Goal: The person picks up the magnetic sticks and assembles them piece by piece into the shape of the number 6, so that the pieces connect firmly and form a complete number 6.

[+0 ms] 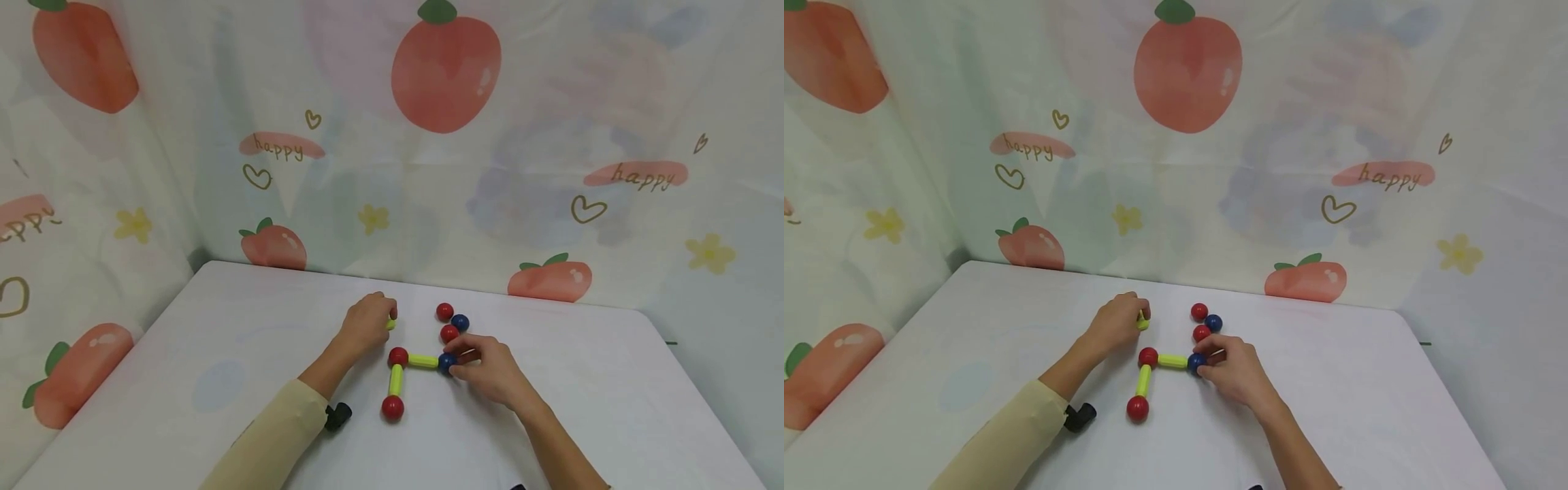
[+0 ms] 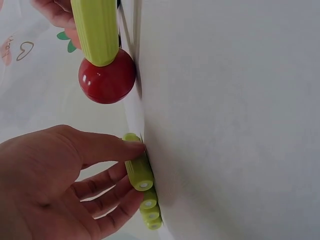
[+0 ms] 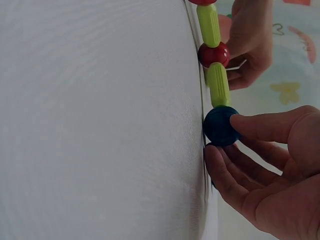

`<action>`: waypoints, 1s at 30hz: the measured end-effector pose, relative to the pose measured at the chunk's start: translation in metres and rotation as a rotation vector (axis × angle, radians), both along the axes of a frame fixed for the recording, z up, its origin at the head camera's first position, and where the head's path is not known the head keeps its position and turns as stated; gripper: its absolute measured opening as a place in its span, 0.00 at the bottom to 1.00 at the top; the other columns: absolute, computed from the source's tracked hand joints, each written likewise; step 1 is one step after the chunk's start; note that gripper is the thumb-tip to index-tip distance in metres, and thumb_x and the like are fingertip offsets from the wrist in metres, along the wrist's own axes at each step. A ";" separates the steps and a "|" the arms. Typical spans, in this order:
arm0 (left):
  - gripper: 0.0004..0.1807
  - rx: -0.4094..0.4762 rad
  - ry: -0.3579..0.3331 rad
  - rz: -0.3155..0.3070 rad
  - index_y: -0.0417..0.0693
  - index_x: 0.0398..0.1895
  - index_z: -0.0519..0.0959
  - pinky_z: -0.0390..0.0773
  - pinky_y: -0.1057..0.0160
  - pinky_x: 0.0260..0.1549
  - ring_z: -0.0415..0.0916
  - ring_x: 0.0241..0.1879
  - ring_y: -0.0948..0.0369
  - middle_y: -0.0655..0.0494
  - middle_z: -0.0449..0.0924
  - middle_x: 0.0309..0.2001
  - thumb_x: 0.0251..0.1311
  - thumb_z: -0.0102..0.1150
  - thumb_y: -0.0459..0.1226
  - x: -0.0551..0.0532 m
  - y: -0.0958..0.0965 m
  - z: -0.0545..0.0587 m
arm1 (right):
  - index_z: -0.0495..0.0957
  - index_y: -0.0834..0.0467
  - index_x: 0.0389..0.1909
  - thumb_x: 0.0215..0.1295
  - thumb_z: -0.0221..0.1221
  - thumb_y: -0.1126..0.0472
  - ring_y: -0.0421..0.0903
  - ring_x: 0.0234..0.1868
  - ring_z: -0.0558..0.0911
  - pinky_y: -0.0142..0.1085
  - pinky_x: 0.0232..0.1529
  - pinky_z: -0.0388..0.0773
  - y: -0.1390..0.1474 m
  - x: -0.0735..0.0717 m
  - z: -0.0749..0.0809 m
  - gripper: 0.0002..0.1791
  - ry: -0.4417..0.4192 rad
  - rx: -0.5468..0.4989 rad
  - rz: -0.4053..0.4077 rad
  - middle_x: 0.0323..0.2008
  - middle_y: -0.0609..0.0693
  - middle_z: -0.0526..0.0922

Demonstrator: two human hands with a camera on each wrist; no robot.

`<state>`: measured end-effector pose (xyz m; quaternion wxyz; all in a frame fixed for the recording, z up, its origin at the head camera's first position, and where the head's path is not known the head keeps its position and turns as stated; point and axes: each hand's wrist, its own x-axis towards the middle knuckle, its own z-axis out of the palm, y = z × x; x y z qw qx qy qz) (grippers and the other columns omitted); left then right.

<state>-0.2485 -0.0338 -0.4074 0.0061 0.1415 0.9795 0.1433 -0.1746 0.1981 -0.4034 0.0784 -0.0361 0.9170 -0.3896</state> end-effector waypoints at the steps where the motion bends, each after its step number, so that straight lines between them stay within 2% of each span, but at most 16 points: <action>1: 0.13 0.007 -0.004 0.002 0.49 0.46 0.85 0.84 0.61 0.45 0.75 0.41 0.59 0.54 0.81 0.41 0.58 0.73 0.30 0.000 0.000 0.000 | 0.87 0.53 0.49 0.61 0.70 0.67 0.48 0.48 0.85 0.42 0.46 0.87 0.000 0.000 0.000 0.15 0.001 0.002 0.001 0.46 0.49 0.87; 5: 0.13 0.061 -0.034 0.017 0.48 0.46 0.85 0.84 0.61 0.41 0.76 0.38 0.59 0.54 0.83 0.41 0.58 0.72 0.30 0.002 -0.001 0.002 | 0.86 0.53 0.49 0.62 0.70 0.67 0.48 0.49 0.85 0.43 0.46 0.87 0.002 -0.001 0.000 0.15 0.006 0.010 0.005 0.46 0.49 0.87; 9: 0.12 0.164 -0.050 0.051 0.47 0.45 0.84 0.82 0.62 0.36 0.76 0.35 0.59 0.54 0.84 0.39 0.59 0.70 0.31 0.008 -0.006 0.006 | 0.86 0.53 0.50 0.62 0.70 0.67 0.49 0.49 0.85 0.43 0.46 0.87 0.004 -0.002 0.000 0.15 0.013 0.016 0.008 0.47 0.50 0.87; 17: 0.10 0.438 -0.106 0.077 0.51 0.43 0.85 0.80 0.64 0.31 0.76 0.38 0.59 0.57 0.82 0.35 0.59 0.71 0.34 0.031 -0.019 0.015 | 0.86 0.53 0.50 0.63 0.70 0.67 0.49 0.50 0.84 0.42 0.47 0.87 0.004 -0.002 0.000 0.16 0.008 0.011 0.006 0.48 0.50 0.87; 20: 0.10 0.481 -0.147 0.082 0.52 0.43 0.85 0.80 0.64 0.31 0.77 0.37 0.60 0.58 0.83 0.35 0.58 0.73 0.36 0.040 -0.025 0.019 | 0.86 0.53 0.51 0.63 0.70 0.67 0.49 0.50 0.84 0.43 0.47 0.87 0.003 -0.002 0.000 0.16 0.005 0.006 0.010 0.48 0.50 0.87; 30: 0.12 0.613 -0.309 0.090 0.47 0.45 0.86 0.83 0.63 0.29 0.82 0.25 0.61 0.55 0.83 0.35 0.58 0.75 0.36 0.068 -0.040 0.026 | 0.86 0.53 0.51 0.63 0.70 0.67 0.49 0.49 0.84 0.42 0.47 0.87 0.001 -0.001 -0.002 0.16 0.003 0.003 0.011 0.47 0.50 0.87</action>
